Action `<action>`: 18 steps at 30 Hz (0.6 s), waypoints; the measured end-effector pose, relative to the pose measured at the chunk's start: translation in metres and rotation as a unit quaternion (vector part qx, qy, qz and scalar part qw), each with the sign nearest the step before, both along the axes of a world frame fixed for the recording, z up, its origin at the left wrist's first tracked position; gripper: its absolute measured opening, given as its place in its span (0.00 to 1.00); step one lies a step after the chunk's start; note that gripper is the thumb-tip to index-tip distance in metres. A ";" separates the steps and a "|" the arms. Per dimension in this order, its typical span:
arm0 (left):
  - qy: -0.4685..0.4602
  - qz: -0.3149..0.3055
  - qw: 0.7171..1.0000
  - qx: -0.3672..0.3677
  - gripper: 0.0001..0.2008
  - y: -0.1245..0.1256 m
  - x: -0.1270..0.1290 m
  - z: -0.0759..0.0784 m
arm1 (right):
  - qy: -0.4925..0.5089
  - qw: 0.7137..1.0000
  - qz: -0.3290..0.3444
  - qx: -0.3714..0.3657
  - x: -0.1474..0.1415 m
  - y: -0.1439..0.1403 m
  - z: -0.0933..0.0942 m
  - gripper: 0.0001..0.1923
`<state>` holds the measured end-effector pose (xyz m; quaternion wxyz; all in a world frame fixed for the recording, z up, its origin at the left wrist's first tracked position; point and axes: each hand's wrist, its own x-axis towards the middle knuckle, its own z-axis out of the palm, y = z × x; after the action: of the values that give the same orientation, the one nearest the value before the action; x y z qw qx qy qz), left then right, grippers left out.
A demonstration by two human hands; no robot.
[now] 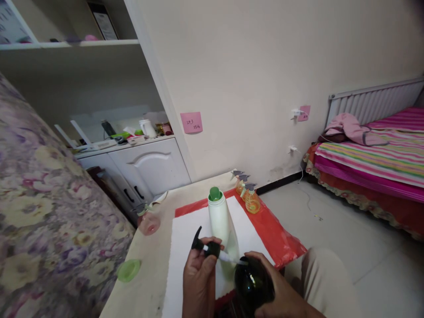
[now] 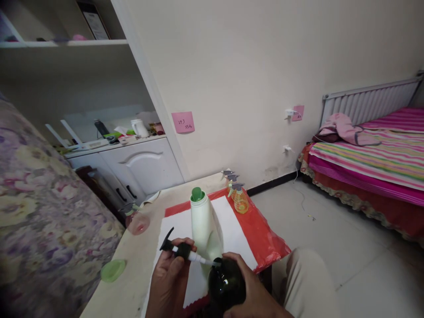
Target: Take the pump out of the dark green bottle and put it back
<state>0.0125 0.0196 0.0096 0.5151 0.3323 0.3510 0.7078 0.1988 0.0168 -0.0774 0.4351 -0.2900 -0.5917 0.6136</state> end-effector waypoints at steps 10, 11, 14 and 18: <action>-0.091 0.072 0.993 -0.032 0.17 0.001 -0.019 -0.005 | -0.045 0.999 -0.014 -0.003 0.001 -0.001 0.000 0.50; -0.098 0.084 0.991 -0.030 0.18 0.002 -0.022 -0.005 | -0.051 0.999 -0.018 -0.004 0.001 0.000 -0.001 0.50; -0.119 0.114 0.986 -0.016 0.19 0.006 -0.030 -0.004 | -0.037 0.999 -0.017 0.000 0.001 0.003 -0.009 0.49; -0.172 0.123 0.977 -0.002 0.18 0.010 -0.044 -0.011 | -0.015 1.000 -0.014 0.009 0.003 0.007 -0.017 0.51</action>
<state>-0.0311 0.0301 -0.0012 0.4772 0.1594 0.2967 0.8117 0.2016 0.0240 -0.0942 0.4371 -0.3034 -0.5998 0.5976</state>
